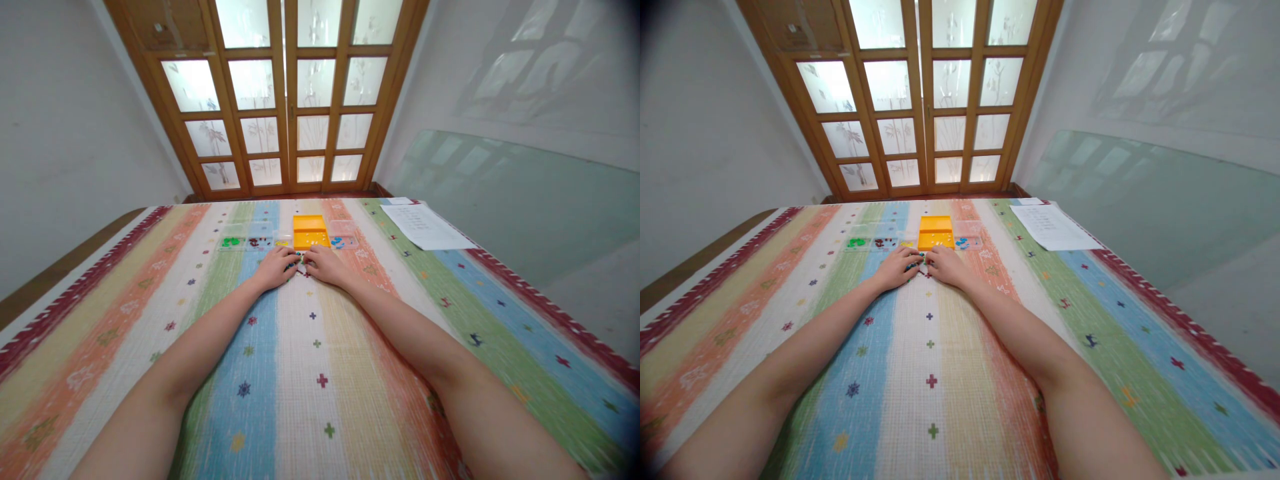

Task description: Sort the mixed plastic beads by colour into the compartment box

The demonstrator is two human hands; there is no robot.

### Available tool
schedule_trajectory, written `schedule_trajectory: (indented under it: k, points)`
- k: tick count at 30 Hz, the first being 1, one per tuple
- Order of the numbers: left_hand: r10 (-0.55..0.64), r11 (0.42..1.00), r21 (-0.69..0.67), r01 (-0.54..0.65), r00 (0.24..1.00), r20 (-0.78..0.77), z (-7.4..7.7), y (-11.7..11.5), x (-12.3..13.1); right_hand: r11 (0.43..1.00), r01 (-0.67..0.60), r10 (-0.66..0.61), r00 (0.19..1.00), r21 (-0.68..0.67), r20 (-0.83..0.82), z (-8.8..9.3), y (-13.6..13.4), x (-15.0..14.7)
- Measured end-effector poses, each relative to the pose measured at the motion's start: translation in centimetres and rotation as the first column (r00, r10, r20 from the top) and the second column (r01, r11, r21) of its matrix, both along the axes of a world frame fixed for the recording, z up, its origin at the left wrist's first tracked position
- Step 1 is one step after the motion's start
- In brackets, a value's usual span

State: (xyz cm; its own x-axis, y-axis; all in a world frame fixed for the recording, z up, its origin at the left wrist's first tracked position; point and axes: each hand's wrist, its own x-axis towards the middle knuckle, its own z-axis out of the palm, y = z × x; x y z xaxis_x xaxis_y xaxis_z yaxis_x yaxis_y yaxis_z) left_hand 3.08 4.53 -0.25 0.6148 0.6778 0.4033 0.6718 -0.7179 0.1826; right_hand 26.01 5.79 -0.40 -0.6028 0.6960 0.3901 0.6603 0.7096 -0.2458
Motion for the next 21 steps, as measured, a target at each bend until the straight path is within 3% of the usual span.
schedule_trajectory:
  k: [6,12,21]
  points:
    - [-0.021,1.000,0.003,0.021,1.000,0.012,0.2,0.0,0.1,1.000,-0.017,0.017,0.997,-0.011,-0.078,0.1,0.2,0.0]
    - [-0.061,0.998,-0.005,0.061,0.997,0.040,0.8,-0.4,0.2,0.992,0.061,-0.085,0.969,-0.107,-0.233,0.1,0.6,0.4]
    - [-0.125,0.990,-0.068,0.125,0.992,-0.001,1.2,-0.6,0.4,0.988,0.132,-0.153,0.922,-0.081,-0.357,-0.6,1.7,0.9]
